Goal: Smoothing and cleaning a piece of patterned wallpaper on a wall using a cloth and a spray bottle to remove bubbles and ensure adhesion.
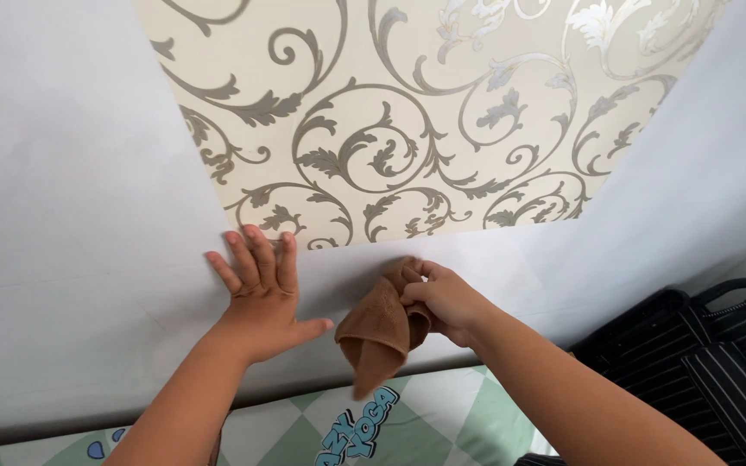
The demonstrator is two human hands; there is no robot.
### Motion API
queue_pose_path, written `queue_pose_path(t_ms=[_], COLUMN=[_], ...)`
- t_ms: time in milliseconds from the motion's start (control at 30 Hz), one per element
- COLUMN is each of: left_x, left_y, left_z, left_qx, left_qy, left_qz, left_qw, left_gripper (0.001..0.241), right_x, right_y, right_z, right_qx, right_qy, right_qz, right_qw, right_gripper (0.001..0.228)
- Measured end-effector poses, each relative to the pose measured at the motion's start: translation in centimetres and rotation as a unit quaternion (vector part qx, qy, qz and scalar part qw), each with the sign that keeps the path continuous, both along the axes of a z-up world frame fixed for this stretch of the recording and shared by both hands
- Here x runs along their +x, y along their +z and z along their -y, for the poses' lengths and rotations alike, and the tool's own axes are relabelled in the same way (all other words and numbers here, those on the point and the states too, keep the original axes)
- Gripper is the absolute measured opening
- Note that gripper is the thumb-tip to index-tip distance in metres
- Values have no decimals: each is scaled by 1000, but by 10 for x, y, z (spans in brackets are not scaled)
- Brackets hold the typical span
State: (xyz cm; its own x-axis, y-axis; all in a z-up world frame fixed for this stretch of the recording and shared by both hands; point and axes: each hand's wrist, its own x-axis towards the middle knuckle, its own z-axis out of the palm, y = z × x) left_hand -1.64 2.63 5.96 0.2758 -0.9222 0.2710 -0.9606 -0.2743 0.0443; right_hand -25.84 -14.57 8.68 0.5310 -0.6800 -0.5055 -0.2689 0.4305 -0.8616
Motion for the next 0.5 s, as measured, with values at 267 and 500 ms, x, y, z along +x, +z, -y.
queue_pose_path(t_ms=[267,500], left_x=[-65,-66], left_y=[136,-19], left_z=[-53,-21], left_qx=[300,58], left_qy=[118,128], left_qz=[46,-112], left_qw=[945,984], left_gripper=[85,41], right_x=[-18,-24], right_y=[87,77], right_z=[-57,-53], right_qx=[-2,14], right_qy=[91,131], right_qz=[209,424], right_qw=[974,896], right_gripper=[27,47])
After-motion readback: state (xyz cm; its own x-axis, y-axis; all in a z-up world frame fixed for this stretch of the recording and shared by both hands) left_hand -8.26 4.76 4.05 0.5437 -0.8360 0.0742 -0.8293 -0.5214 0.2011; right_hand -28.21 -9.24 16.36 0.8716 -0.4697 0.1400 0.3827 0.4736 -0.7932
